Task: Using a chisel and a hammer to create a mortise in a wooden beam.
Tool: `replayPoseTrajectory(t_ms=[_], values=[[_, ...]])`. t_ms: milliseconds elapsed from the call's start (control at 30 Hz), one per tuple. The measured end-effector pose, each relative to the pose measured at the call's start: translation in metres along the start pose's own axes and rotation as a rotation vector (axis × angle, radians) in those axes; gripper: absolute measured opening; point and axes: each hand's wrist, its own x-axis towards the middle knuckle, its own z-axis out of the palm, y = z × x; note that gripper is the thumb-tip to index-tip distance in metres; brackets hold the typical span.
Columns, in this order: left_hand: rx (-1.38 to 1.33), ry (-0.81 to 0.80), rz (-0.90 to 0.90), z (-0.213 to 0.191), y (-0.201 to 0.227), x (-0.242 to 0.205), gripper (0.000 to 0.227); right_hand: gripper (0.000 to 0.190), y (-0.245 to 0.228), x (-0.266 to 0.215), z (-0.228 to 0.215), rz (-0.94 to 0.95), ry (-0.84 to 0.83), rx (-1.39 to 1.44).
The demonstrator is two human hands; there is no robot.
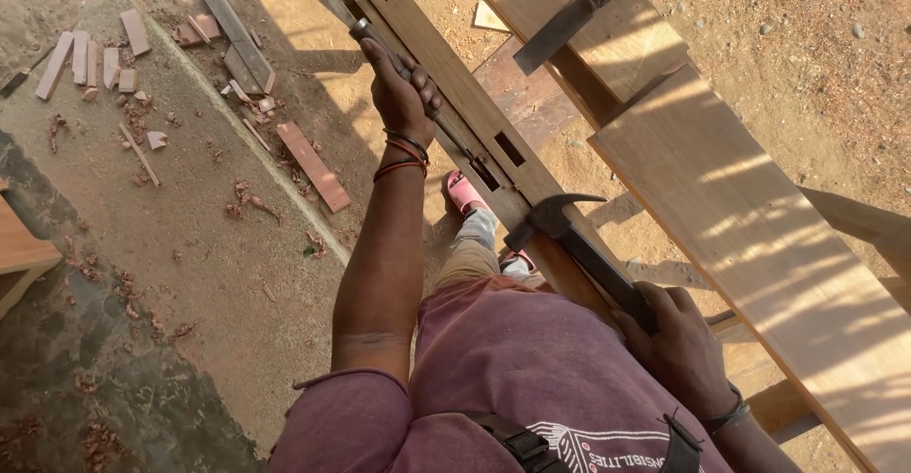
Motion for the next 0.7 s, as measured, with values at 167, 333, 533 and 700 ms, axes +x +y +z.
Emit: replayPoseTrajectory(t_ms=[167, 333, 533, 700], values=[[-0.172, -0.283, -0.197, -0.017, 0.038, 0.005, 0.068, 0.051, -0.002, 0.002, 0.0, 0.018, 0.002, -0.042], [0.436, -0.468, 0.141, 0.003, 0.087, -0.045, 0.063, 0.049, -0.001, 0.004, -0.001, 0.018, -0.007, -0.036], [0.714, -0.46, 0.639, 0.012, 0.076, -0.076, 0.058, 0.049, -0.005, 0.006, -0.006, 0.016, -0.028, -0.036], [0.194, -0.312, 0.466, 0.026, 0.068, -0.085, 0.068, 0.049, -0.011, 0.005, -0.01, 0.027, 0.002, -0.1]])
